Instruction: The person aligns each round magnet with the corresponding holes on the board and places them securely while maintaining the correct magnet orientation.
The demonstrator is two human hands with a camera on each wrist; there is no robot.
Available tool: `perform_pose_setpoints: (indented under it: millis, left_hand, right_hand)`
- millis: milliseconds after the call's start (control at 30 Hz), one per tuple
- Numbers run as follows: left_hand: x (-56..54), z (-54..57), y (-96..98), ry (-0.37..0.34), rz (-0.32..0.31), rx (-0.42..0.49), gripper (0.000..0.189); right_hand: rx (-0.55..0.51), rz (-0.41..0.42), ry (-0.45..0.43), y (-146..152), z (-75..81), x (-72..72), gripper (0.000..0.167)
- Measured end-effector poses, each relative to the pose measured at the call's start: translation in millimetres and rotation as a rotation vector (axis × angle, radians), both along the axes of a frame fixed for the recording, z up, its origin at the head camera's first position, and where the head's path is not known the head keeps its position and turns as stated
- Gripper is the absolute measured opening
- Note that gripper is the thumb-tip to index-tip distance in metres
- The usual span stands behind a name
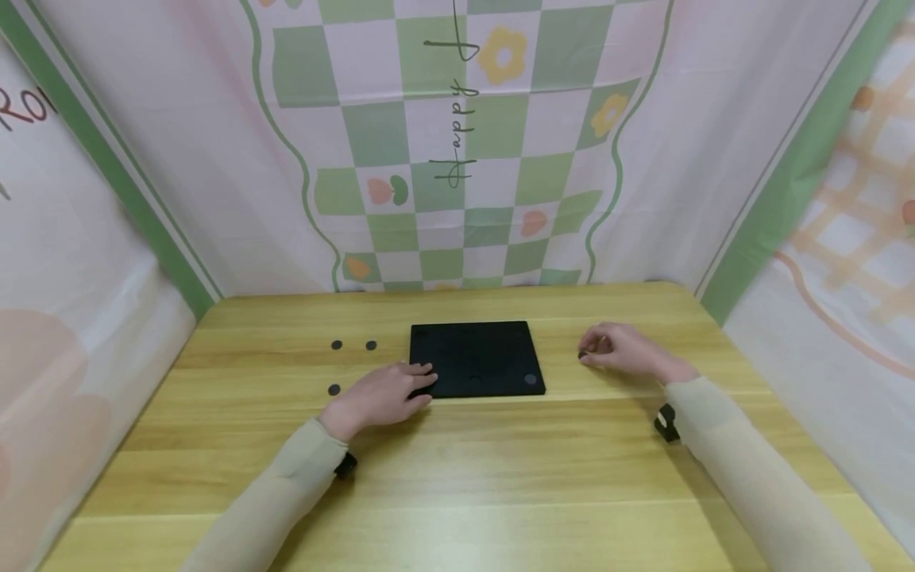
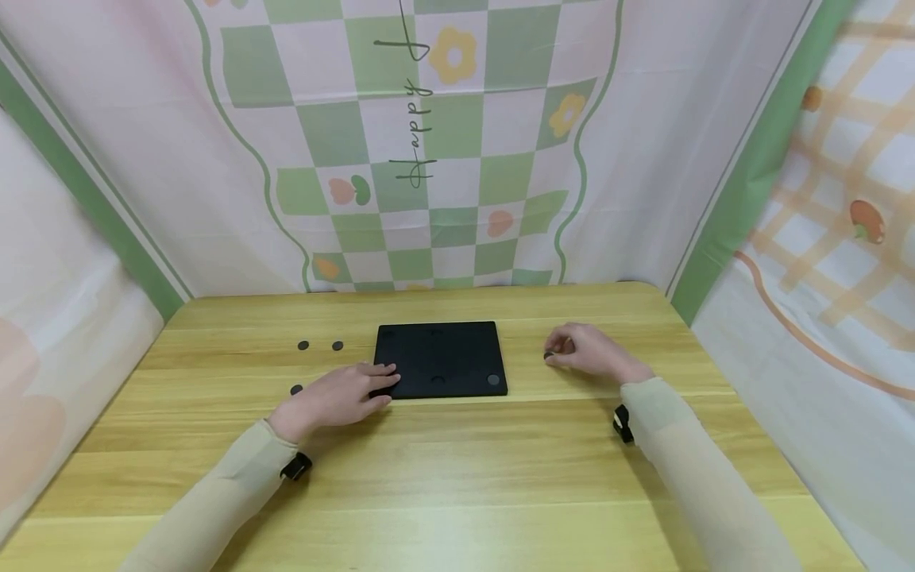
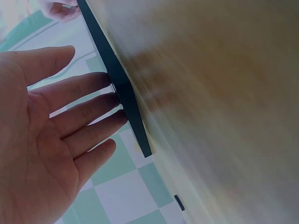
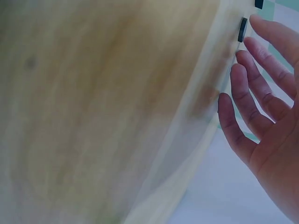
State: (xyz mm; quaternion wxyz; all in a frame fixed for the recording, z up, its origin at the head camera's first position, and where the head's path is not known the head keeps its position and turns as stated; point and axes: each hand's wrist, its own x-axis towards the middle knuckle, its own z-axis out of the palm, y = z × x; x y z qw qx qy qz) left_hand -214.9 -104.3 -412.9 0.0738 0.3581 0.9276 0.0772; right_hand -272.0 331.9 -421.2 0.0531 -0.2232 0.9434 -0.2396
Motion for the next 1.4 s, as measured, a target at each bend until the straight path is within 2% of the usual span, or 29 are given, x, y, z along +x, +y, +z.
perform_pose_setpoints:
  millis: [400, 733, 1000, 1400]
  left_hand:
    - [0.6, 2.0, 0.0, 0.005, -0.012, -0.008, 0.046]
    - [-1.1, 1.2, -0.6, 0.002, -0.006, -0.007, 0.046]
    - [0.0, 1.2, 0.0, -0.012, 0.001, -0.008, 0.046]
    - [0.7, 3.3, 0.7, -0.010, -0.010, 0.008, 0.045]
  right_hand:
    - [-0.019, -0.008, 0.007, 9.4, -9.9, -6.8, 0.022]
    - [-0.023, -0.019, -0.004, 11.0, -8.0, -7.5, 0.023]
    - [-0.031, -0.042, -0.056, 14.2, -10.5, -8.8, 0.023]
    - [-0.046, -0.047, -0.045, 13.3, -8.7, -8.1, 0.022]
